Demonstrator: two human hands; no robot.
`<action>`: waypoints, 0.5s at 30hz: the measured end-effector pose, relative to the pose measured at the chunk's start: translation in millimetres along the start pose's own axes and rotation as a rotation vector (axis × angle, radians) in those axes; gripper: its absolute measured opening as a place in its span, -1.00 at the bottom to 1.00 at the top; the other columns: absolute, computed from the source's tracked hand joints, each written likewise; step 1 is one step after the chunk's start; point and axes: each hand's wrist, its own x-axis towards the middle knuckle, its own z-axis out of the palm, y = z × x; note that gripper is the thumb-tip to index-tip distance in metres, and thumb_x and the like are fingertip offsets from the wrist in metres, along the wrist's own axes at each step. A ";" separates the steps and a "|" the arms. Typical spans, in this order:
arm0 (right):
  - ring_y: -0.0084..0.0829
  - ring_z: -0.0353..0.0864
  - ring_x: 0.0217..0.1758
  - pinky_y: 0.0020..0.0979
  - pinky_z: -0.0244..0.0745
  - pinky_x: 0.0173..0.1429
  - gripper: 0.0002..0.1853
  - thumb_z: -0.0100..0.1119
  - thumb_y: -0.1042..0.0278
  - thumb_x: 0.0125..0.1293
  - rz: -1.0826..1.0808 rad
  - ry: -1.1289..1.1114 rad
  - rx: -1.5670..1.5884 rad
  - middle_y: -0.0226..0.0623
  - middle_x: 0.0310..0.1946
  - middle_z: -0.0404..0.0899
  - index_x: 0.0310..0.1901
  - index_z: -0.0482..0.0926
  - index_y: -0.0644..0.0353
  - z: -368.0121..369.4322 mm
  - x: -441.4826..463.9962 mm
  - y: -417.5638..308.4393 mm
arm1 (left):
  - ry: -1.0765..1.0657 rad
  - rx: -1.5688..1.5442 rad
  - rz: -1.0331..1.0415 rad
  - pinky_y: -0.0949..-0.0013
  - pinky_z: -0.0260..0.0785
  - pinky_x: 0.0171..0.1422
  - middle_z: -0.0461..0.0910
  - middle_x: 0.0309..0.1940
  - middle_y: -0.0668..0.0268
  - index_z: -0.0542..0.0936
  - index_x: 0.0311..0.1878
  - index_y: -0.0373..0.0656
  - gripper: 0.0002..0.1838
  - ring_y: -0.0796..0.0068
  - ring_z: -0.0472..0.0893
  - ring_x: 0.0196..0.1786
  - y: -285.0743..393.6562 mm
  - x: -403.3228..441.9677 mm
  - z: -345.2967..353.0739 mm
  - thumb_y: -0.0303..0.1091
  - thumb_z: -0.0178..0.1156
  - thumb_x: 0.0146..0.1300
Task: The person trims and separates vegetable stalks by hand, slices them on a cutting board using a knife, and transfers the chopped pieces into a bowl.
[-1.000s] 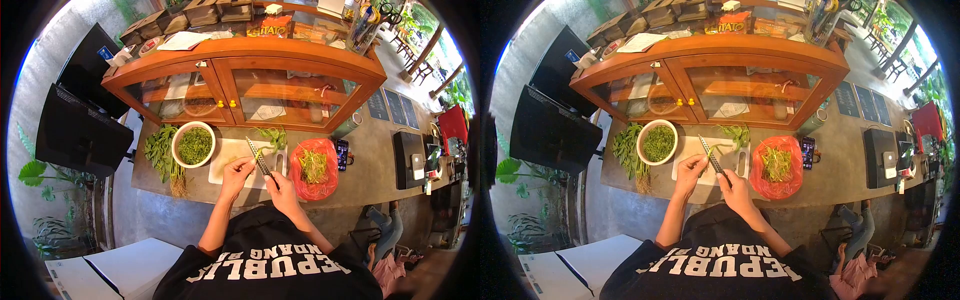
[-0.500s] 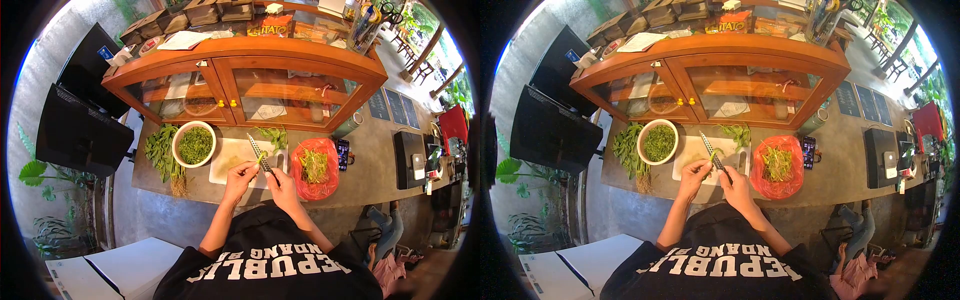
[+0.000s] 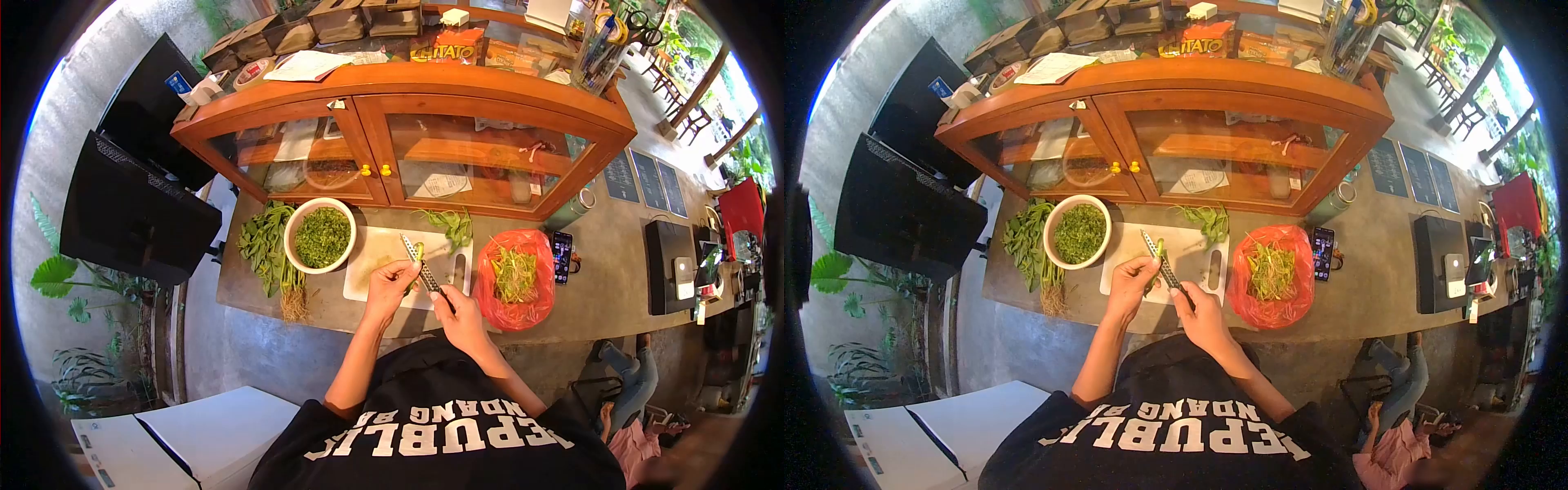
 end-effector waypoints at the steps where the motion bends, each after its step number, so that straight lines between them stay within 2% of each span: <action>1: -0.58 0.40 -0.63 -0.41 0.26 -0.51 -0.80 0.12 0.31 0.45 -0.001 -0.001 -0.027 -0.28 -0.69 0.43 -0.17 0.55 0.32 -1.2 0.2 -1.6 | 0.000 0.015 0.002 0.54 0.39 -0.30 0.63 -0.44 0.38 0.70 -0.18 -0.30 -0.81 0.67 0.51 -0.44 -0.9 0.5 0.2 -0.33 0.30 0.35; 6: -0.59 0.37 -0.62 -0.41 0.26 -0.51 -0.80 0.12 0.31 0.45 0.007 0.000 -0.022 -0.29 -0.69 0.42 -0.16 0.55 0.32 -0.9 0.7 -3.4 | 0.012 0.049 0.040 0.55 0.42 -0.28 0.64 -0.43 0.39 0.70 -0.17 -0.30 -0.80 0.68 0.53 -0.40 -9.7 -0.7 -2.0 -0.33 0.28 0.36; 8: -0.57 0.39 -0.62 -0.41 0.27 -0.50 -0.80 0.12 0.32 0.45 -0.007 0.039 -0.034 -0.27 -0.67 0.43 -0.13 0.56 0.32 -0.1 1.8 1.4 | -0.003 -0.017 0.101 0.56 0.42 -0.26 0.63 -0.44 0.42 0.70 -0.09 -0.31 -0.79 0.70 0.54 -0.37 -6.8 -5.2 2.6 -0.36 0.28 0.36; 12: -0.54 0.41 -0.62 -0.40 0.28 -0.50 -0.80 0.12 0.32 0.44 0.014 0.055 -0.034 -0.25 -0.66 0.45 -0.11 0.56 0.32 -1.6 5.0 2.9 | -0.018 0.038 0.064 0.57 0.40 -0.27 0.61 -0.45 0.44 0.69 -0.01 -0.31 -0.76 0.71 0.51 -0.38 -11.9 -6.4 -3.2 -0.38 0.29 0.35; 15: -0.50 0.42 -0.62 -0.39 0.29 -0.49 -0.80 0.13 0.33 0.43 0.035 0.051 -0.016 -0.24 -0.65 0.47 -0.11 0.55 0.32 -1.3 7.3 2.8 | -0.065 0.073 0.051 0.54 0.36 -0.25 0.63 -0.41 0.35 0.68 -0.02 -0.32 -0.76 0.64 0.51 -0.39 -9.5 -4.8 -5.9 -0.38 0.30 0.33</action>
